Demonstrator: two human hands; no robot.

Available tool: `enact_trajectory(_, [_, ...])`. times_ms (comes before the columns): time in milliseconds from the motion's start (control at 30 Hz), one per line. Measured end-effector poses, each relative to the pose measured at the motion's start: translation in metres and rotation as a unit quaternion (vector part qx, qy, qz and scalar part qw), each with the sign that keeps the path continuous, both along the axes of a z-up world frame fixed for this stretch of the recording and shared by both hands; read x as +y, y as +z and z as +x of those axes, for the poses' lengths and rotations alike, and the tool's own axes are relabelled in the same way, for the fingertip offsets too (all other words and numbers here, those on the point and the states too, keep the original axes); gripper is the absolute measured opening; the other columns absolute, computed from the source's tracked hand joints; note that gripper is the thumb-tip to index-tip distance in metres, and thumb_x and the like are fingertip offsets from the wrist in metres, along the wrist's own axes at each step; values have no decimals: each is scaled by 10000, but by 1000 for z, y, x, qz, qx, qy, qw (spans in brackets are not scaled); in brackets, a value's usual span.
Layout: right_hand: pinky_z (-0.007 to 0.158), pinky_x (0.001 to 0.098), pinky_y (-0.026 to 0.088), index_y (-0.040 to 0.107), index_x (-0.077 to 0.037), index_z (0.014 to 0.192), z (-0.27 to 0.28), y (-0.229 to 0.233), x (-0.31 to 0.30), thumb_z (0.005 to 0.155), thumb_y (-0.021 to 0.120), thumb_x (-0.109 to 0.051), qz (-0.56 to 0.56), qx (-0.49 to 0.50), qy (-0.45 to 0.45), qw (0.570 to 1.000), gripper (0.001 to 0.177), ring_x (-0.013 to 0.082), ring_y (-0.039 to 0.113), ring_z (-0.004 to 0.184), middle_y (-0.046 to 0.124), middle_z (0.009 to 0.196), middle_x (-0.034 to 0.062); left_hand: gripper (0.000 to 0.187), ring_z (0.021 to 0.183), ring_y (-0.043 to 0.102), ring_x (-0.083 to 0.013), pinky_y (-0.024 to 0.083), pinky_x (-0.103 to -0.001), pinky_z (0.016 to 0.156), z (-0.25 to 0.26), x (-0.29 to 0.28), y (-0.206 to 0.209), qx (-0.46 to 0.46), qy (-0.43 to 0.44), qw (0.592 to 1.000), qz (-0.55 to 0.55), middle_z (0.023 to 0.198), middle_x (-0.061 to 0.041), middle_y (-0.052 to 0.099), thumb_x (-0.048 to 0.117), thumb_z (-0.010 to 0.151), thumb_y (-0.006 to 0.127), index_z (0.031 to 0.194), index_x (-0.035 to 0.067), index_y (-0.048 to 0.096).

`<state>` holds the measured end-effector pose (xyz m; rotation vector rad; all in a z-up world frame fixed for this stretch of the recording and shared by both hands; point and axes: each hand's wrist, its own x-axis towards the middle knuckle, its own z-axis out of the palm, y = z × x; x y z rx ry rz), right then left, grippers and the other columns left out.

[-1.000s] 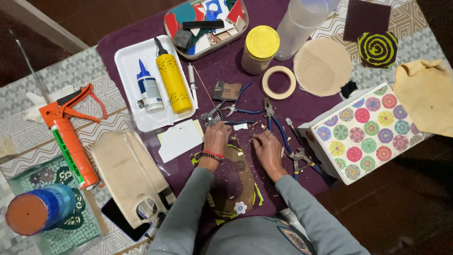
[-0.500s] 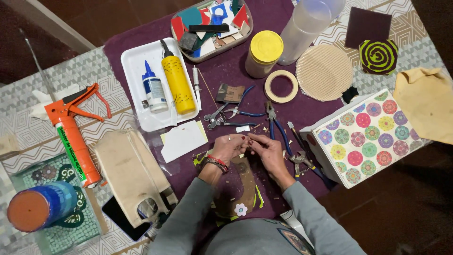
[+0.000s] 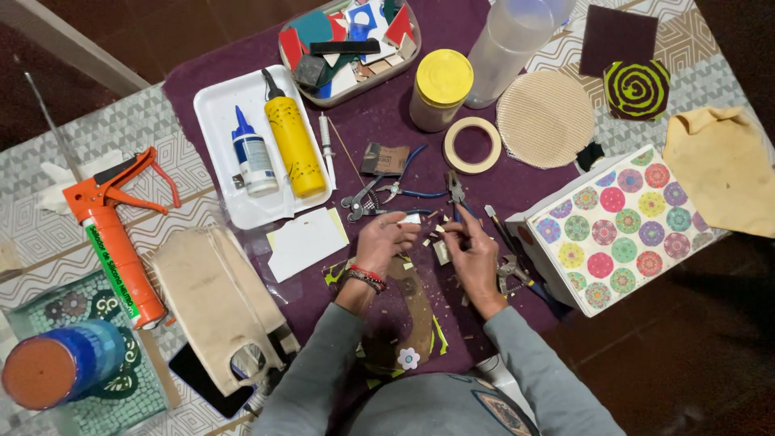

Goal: Using tile nippers to cut ceramic pieces and gluing them onto a frame to create a mosaic artwork.

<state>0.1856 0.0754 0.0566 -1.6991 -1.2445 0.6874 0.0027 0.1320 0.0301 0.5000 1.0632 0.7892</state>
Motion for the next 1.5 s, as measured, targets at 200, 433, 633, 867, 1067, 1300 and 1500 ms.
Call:
enact_trajectory(200, [651,344,596,712,-83,1261,25,-64,-10,758,818,11,-11,-133,8,991,523,227,725,798,784,862,51,373,803,707,-177,620,-221,672,-24,11,-5,302,65,943,122,1018,-175,735,-140,892,466,1225,-27,589])
enact_trajectory(433, [1088,533,442,682,-67,1316,36,-83,-9,818,739,46,20,-145,40,988,513,312,698,986,788,1003,50,380,918,739,-267,651,-320,759,-22,10,-14,350,11,922,167,1079,-234,717,-175,901,475,1218,-28,624])
enact_trajectory(633, [950,421,551,720,-84,1254,55,-46,-49,866,702,71,12,-92,-24,995,418,260,713,968,789,971,45,362,997,724,-257,645,-302,796,-17,6,12,328,7,932,152,1126,-234,697,-148,929,547,1274,-44,574])
enact_trajectory(867, [850,414,580,760,-101,1169,65,-15,-99,866,729,6,-23,-207,-22,978,323,291,724,909,785,952,81,204,833,722,-272,620,-415,718,37,-42,-101,494,-300,703,414,1040,-35,681,198,916,692,1117,193,722])
enact_trajectory(1067, [807,415,589,788,-166,1069,63,-50,-139,873,756,-127,-77,-248,-25,965,202,296,729,853,763,887,63,305,822,612,-196,516,-356,750,73,-47,-102,521,-366,606,476,1023,-42,545,163,847,791,1148,155,742])
enact_trajectory(1300, [687,500,586,707,-118,1131,31,-41,-126,819,828,-330,-152,-229,4,962,396,357,721,781,718,859,130,240,851,568,-212,417,-369,793,90,-54,-103,461,-363,610,533,990,-19,506,195,785,827,1015,166,768])
enact_trajectory(1500, [737,501,594,568,-57,1299,24,-7,-110,880,737,-174,-260,-193,16,946,466,337,743,789,751,865,139,337,902,578,-280,408,-417,851,99,-63,-71,469,-304,649,516,974,-55,526,318,699,892,899,99,732])
